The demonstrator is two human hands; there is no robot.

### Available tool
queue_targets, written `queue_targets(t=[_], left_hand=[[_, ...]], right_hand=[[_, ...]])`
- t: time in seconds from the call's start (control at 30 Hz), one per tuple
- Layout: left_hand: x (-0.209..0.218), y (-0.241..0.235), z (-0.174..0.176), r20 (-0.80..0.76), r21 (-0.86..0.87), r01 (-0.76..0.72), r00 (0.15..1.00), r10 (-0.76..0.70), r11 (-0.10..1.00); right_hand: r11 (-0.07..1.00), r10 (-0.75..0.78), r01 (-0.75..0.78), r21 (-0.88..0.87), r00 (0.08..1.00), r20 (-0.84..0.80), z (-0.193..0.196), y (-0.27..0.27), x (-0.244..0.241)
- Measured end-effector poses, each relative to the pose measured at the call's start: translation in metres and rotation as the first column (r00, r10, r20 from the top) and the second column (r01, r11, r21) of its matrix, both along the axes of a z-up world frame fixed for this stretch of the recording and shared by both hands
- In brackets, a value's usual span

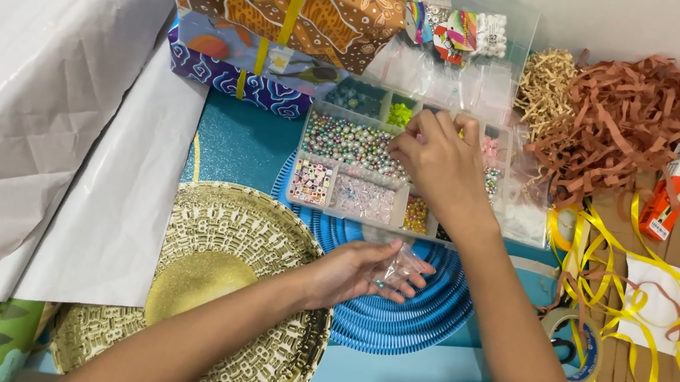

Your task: The person ties a yellow ribbon around a gingerbread-patterned gift box, forming a bow and adjusting it. Then they open a small plastic bag and place several colorful beads into it.

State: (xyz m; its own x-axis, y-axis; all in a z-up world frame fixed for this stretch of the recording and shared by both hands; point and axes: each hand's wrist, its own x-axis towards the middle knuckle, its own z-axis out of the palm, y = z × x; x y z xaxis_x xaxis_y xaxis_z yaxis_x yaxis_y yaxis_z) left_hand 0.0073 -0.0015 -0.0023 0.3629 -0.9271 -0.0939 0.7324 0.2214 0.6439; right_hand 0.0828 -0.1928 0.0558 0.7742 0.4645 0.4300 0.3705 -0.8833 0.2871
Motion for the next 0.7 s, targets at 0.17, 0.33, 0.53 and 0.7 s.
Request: queue_targets(t=[0.17, 0.33, 0.53, 0.7], left_hand=[[0.001, -0.001, 0.001, 0.019, 0.017, 0.007, 1.000, -0.007, 1.000], [0.002, 0.001, 0.004, 0.021, 0.043, 0.003, 1.000, -0.004, 0.999], [0.002, 0.001, 0.003, 0.008, 0.041, 0.001, 1.000, -0.001, 0.999], [0.001, 0.000, 0.005, -0.005, 0.051, -0.003, 1.000, 0.003, 0.999]], right_hand=[[1.000, 0.020, -0.019, -0.022, 0.998, 0.063, -0.010, -0.007, 0.000], [0.999, 0.008, -0.004, -0.037, 0.995, 0.103, -0.003, -0.004, -0.005], [0.991, -0.011, -0.004, 0.137, 0.993, 0.114, 0.043, 0.000, -0.066], [0.912, 0.014, -0.013, 0.410, 1.000, 0.000, 0.026, -0.016, -0.120]])
